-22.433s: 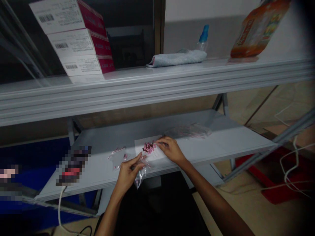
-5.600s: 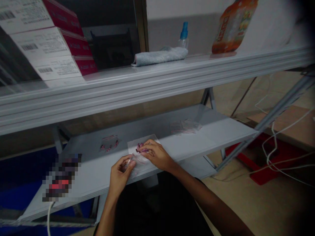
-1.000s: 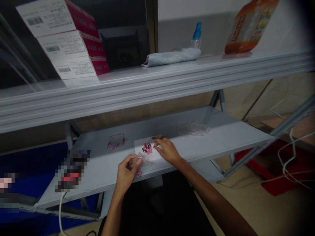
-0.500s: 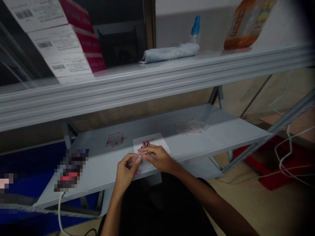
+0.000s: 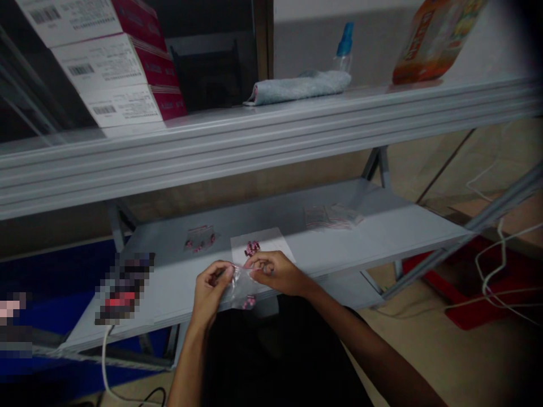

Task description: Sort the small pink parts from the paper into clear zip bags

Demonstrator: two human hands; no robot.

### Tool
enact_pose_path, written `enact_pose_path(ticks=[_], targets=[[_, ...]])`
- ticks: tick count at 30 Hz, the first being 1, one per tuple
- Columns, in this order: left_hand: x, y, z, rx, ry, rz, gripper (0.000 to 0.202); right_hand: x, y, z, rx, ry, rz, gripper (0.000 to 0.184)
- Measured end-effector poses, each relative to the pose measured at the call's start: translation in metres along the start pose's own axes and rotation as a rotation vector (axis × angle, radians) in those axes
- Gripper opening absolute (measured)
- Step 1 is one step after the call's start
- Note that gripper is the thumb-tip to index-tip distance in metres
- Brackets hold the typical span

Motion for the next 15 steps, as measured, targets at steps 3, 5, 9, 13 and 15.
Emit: enact_pose_path(ticks=[3, 5, 9, 13, 15], targets=[[0.001, 0.001, -0.003, 0.012, 0.046, 0.016, 0.024, -0.001, 0.002, 0.0, -0.01, 0.048, 0.001, 0.017], [0.001, 0.002, -0.004, 0.022, 0.047, 0.024, 0.024, 0.0, 0.0, -0.001, 0.022, 0.038, 0.002, 0.017], [0.003, 0.002, -0.006, 0.06, 0.034, 0.016, 0.021, 0.003, -0.009, -0.011, 0.048, 0.023, 0.019, 0.016], [0.003, 0.003, -0.01, 0.127, 0.02, -0.011, 0.022, 0.005, -0.015, -0.014, -0.042, -0.046, 0.085, 0.016], [0.002, 0.004, -0.01, 0.148, 0.014, -0.019, 0.022, 0.004, -0.017, -0.015, -0.064, -0.063, 0.114, 0.015]])
Point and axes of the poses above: each hand's wrist, its own x-axis towards the middle knuckle, its own z-axis out of the back of the hand, y = z × x, the point moved 7 cm from there along x, towards the middle knuckle, and after that the axes turned 11 degrees about x, right-handed, at the moved point
